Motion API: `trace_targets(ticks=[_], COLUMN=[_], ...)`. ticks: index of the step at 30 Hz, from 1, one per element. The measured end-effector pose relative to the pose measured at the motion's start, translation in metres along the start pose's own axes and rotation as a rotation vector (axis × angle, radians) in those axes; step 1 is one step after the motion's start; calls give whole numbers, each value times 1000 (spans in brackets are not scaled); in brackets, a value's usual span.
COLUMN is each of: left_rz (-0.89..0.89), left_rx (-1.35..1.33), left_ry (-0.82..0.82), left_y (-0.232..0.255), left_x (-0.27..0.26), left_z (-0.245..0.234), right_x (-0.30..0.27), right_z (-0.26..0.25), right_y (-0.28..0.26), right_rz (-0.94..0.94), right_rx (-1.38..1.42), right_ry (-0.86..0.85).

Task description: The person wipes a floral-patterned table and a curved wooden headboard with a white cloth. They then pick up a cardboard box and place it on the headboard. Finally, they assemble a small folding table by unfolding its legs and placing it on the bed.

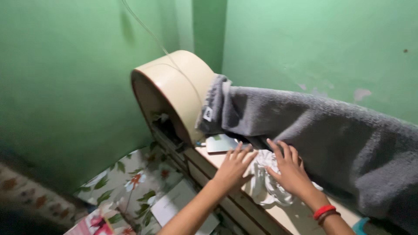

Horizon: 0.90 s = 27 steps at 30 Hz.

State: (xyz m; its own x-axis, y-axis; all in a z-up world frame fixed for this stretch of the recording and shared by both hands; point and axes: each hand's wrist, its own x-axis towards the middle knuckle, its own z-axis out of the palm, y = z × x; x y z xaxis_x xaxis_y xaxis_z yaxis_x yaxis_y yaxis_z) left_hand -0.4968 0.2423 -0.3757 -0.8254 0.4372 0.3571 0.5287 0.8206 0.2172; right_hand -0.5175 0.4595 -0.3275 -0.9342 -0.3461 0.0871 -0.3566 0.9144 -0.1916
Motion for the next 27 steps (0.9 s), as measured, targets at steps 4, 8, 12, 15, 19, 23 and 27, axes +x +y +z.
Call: trace_targets(ticks=[4, 8, 12, 15, 19, 23, 27], left_rz=[80, 89, 160, 166, 95, 119, -46], left_rx=[-42, -157, -269, -192, -320, -342, -285], left_ry=[-3, -129, -144, -190, -222, -100, -52], left_y=[16, 16, 8, 8, -14, -56, -92], left_x=[21, 40, 47, 52, 43, 21, -56], left_z=[58, 72, 69, 64, 27, -46, -144], right_x=[-13, -21, -24, -20, -12, 20, 40], right_z=[16, 22, 33, 36, 10, -27, -46], right_y=[26, 39, 45, 43, 12, -49, -142], right_rz=[33, 175, 138, 1, 15, -77, -384], right_rx=[39, 93, 2, 271, 311, 376, 503], right_ry=[-18, -170, -173, -66, -111, -57, 27])
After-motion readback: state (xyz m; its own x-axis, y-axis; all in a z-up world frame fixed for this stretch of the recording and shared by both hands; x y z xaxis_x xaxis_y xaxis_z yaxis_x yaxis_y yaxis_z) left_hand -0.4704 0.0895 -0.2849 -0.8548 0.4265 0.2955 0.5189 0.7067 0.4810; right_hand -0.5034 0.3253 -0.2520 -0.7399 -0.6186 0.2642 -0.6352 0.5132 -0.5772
